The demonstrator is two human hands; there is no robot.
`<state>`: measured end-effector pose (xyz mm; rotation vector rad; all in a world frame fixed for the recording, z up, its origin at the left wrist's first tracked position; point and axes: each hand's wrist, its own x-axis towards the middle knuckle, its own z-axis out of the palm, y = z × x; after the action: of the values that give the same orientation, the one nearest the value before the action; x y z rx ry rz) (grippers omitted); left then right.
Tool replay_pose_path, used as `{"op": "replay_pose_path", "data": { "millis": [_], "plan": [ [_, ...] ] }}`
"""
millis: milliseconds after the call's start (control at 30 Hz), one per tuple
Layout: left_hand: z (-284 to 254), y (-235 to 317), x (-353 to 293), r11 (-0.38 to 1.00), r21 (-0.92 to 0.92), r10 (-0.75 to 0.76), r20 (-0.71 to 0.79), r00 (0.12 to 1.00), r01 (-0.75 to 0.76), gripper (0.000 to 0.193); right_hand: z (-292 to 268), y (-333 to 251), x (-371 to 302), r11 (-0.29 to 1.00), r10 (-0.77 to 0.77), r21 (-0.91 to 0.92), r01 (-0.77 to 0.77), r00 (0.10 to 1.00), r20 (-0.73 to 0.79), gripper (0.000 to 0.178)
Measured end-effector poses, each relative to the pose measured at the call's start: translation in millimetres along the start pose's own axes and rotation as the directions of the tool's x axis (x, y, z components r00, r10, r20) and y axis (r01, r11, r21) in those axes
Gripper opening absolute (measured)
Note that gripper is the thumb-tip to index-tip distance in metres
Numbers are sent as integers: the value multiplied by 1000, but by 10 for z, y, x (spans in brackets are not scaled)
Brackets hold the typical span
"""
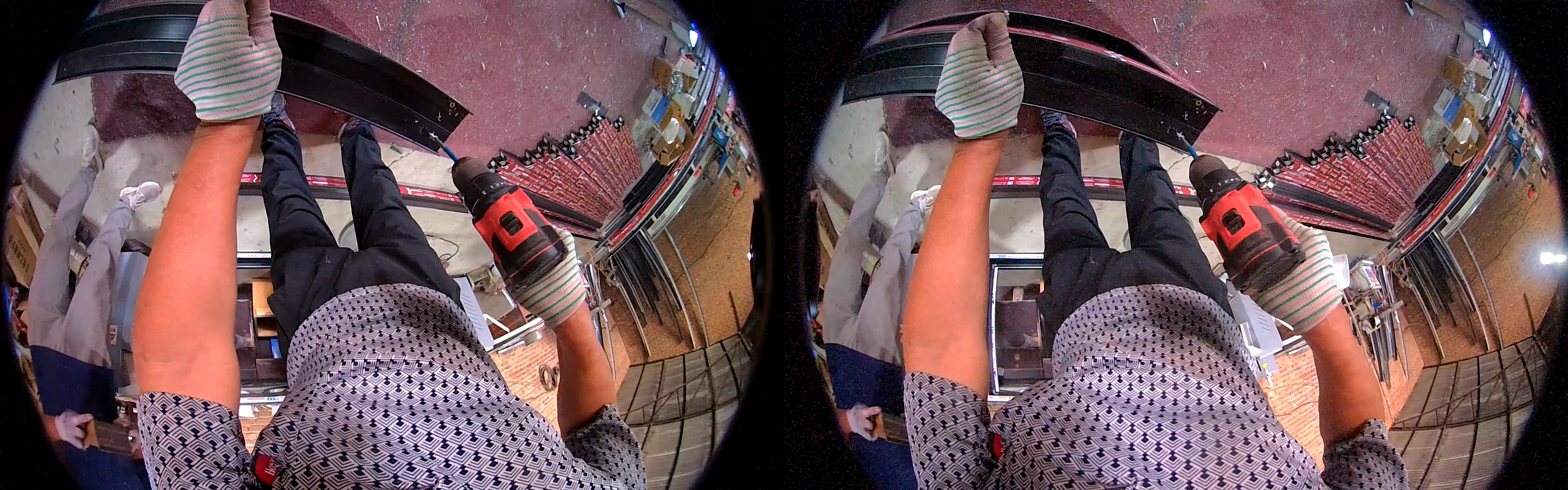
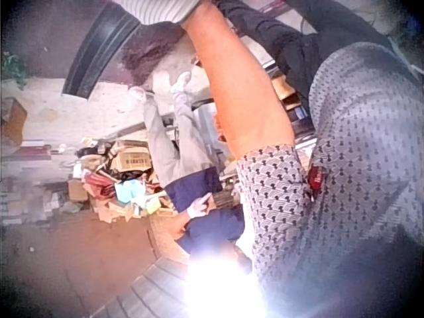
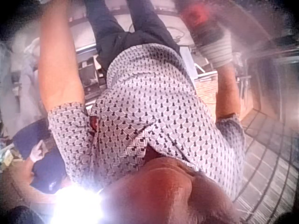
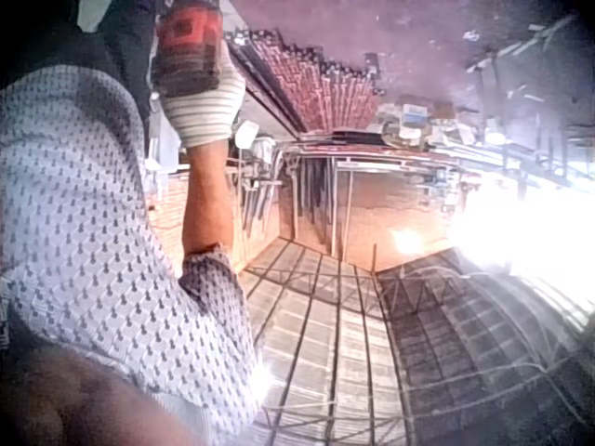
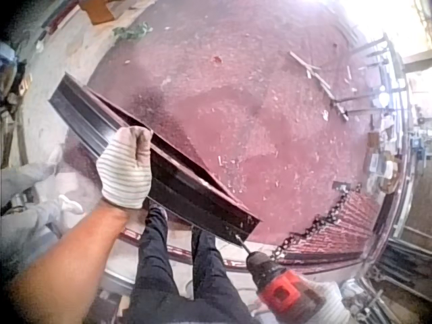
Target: The person uses a cordless drill to fasten screws into black metal window frame components. They handle the frame pieces, aligning them and securing them together in a workshop environment.
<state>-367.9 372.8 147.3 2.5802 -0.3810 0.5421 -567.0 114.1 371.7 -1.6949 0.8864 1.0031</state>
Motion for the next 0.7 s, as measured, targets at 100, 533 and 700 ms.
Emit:
{"op": "replay_pose_path", "data": {
  "millis": [100,533,700],
  "plan": [
    [-7,-14,0,999,-43,5,13,1000,-4,17,38,-126,8,991,99,97,-98,995,-6,31],
    [-76,-21,-11,996,-82,-26,43,999,29,12,67,-147,57,542,435,771,-334,896,82,27],
    [-55,-55,-52,995,-97,-27,50,998,32,11,112,-202,60,610,403,719,-333,912,81,26]
  ]
}}
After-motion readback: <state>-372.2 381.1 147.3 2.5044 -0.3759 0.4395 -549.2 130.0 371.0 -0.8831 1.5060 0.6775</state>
